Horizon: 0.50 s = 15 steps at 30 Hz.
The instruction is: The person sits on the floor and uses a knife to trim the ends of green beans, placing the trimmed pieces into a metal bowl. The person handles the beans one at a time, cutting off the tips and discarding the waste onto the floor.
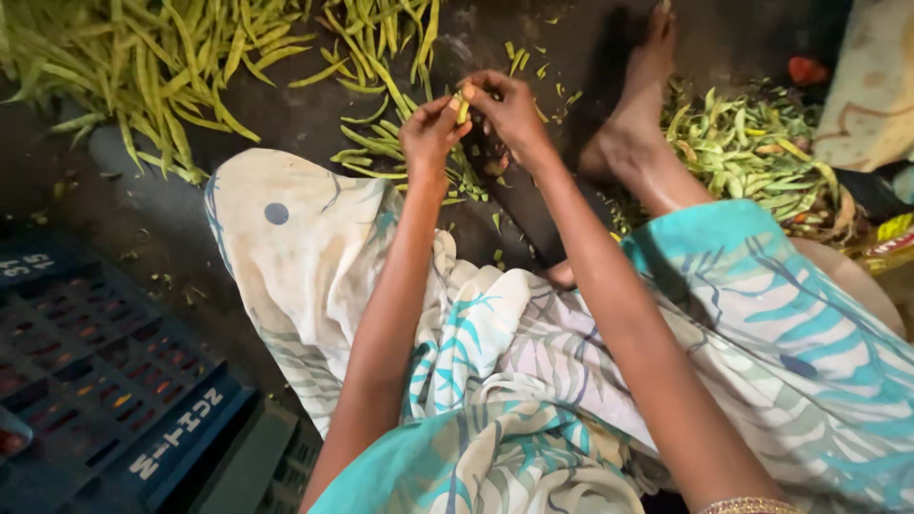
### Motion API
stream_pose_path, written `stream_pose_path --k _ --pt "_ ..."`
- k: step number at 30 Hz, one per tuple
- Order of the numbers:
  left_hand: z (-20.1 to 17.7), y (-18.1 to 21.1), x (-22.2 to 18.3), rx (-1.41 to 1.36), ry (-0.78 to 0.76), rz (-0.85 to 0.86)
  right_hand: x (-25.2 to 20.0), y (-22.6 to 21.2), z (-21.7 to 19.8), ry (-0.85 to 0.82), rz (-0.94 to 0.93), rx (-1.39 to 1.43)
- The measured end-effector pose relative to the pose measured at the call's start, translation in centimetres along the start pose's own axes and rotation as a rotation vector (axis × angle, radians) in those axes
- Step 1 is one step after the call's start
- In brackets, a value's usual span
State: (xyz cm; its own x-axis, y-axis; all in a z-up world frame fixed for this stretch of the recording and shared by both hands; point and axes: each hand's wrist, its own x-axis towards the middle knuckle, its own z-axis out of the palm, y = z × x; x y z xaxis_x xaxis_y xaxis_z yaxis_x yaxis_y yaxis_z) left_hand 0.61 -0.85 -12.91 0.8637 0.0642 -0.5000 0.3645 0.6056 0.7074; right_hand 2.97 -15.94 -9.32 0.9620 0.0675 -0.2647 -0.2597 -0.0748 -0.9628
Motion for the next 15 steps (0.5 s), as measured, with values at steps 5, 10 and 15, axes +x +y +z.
stream_pose_path --k 5,10,15 --pt "0.9 0.9 -4.3 0.428 -0.044 0.428 -1.5 0.3 0.6 0.020 -0.071 0.136" --pt "2.2 3.5 -7.7 0.842 0.055 0.630 -1.0 1.2 0.8 0.018 0.020 0.128" --pt "3.5 5.5 -8.3 0.827 0.078 0.636 -1.2 1.4 0.6 0.028 -0.020 0.187"
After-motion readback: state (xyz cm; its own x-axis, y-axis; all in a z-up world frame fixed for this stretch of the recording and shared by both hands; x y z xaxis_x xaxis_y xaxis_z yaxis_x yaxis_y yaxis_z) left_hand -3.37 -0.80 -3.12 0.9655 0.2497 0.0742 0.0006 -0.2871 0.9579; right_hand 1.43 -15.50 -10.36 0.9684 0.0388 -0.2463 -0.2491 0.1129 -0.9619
